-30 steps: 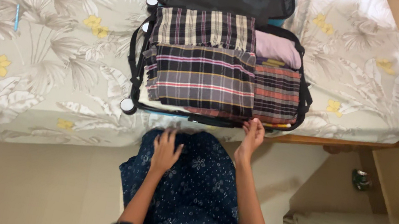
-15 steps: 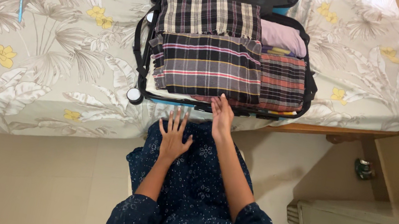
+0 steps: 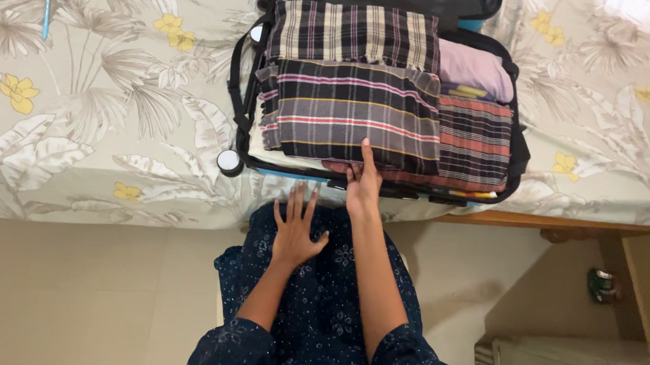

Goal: The person places folded plaid and striped garments into an open suitcase on a bed, secures them with internal straps, and closes the suitcase. The person then reopens the suitcase, removes some garments, and places them on the bed.

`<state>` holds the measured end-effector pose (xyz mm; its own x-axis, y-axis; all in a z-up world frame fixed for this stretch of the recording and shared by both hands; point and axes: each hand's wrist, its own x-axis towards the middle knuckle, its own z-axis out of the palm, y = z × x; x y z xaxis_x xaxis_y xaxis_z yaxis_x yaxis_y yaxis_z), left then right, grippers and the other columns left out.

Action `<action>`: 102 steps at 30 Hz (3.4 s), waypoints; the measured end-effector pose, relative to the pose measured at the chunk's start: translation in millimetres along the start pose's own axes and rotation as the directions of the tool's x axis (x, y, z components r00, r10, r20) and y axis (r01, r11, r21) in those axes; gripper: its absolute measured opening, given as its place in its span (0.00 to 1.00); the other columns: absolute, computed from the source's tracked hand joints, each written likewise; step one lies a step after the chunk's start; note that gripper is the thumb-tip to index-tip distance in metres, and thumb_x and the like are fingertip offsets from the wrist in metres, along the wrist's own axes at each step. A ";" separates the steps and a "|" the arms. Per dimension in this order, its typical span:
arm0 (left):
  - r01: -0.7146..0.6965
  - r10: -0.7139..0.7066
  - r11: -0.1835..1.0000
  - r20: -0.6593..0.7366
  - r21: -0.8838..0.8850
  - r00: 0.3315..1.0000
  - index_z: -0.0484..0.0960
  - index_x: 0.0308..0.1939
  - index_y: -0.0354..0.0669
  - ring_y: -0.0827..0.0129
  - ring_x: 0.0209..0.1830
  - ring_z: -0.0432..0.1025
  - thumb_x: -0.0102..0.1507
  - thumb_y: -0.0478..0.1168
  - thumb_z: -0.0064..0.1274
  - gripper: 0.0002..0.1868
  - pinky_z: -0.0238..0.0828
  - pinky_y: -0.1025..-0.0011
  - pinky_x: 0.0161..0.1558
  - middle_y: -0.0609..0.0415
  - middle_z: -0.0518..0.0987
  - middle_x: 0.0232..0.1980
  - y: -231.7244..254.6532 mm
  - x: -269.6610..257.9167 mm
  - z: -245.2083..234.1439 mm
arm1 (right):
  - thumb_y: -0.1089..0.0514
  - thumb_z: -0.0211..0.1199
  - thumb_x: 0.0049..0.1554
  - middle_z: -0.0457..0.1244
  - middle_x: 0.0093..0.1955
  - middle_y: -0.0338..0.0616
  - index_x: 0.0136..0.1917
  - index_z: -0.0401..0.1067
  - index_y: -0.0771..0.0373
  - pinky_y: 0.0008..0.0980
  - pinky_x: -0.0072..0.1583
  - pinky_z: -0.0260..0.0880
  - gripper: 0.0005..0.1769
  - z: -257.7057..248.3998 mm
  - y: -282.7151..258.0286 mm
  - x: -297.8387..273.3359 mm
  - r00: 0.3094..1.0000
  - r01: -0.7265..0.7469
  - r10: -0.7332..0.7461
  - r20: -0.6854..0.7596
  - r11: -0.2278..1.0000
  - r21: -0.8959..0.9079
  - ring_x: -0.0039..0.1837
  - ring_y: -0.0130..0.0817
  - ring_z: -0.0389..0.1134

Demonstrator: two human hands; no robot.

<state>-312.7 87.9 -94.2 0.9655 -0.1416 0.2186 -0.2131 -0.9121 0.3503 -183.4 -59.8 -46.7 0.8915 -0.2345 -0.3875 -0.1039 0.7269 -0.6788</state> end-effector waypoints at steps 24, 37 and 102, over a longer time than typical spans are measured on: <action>0.004 -0.003 0.998 0.019 -0.068 1.000 0.45 0.81 0.48 0.50 0.83 0.39 0.55 0.64 0.57 0.58 0.31 0.37 0.74 0.41 0.45 0.83 1.9 0.9 -6.9 | 0.46 0.71 0.57 0.66 0.49 0.46 0.61 0.65 0.69 0.36 0.45 0.75 0.30 24.6 27.0 -14.8 0.982 0.163 -0.162 0.099 0.987 -0.006 0.45 0.36 0.70; 0.206 -0.320 0.877 -0.207 -0.435 0.924 0.70 0.62 0.38 0.45 0.66 0.67 0.70 0.51 0.46 0.24 0.61 0.49 0.67 0.37 0.73 0.64 -20.5 4.8 28.4 | 0.36 0.68 0.58 0.71 0.49 0.69 0.58 0.60 0.84 0.34 0.65 0.71 0.45 -14.3 3.3 4.7 0.949 0.090 0.054 0.310 0.898 -0.431 0.54 0.42 0.76; 0.553 -0.631 -0.041 0.451 -0.832 0.631 0.39 0.74 0.52 0.51 0.24 0.79 0.64 0.55 0.49 0.44 0.80 0.56 0.25 0.40 0.81 0.39 -80.3 80.7 -6.2 | 0.46 0.80 0.43 0.67 0.56 0.39 0.63 0.66 0.56 0.32 0.43 0.70 0.40 30.4 34.9 19.0 1.000 -0.016 0.017 -0.023 0.999 0.029 0.51 0.31 0.71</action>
<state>-218.6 152.1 -99.0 0.8115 0.3130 -0.4935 0.4182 0.2787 0.8645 -156.6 -19.3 -58.8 0.8792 -0.2373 -0.4132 -0.1053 0.7489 -0.6543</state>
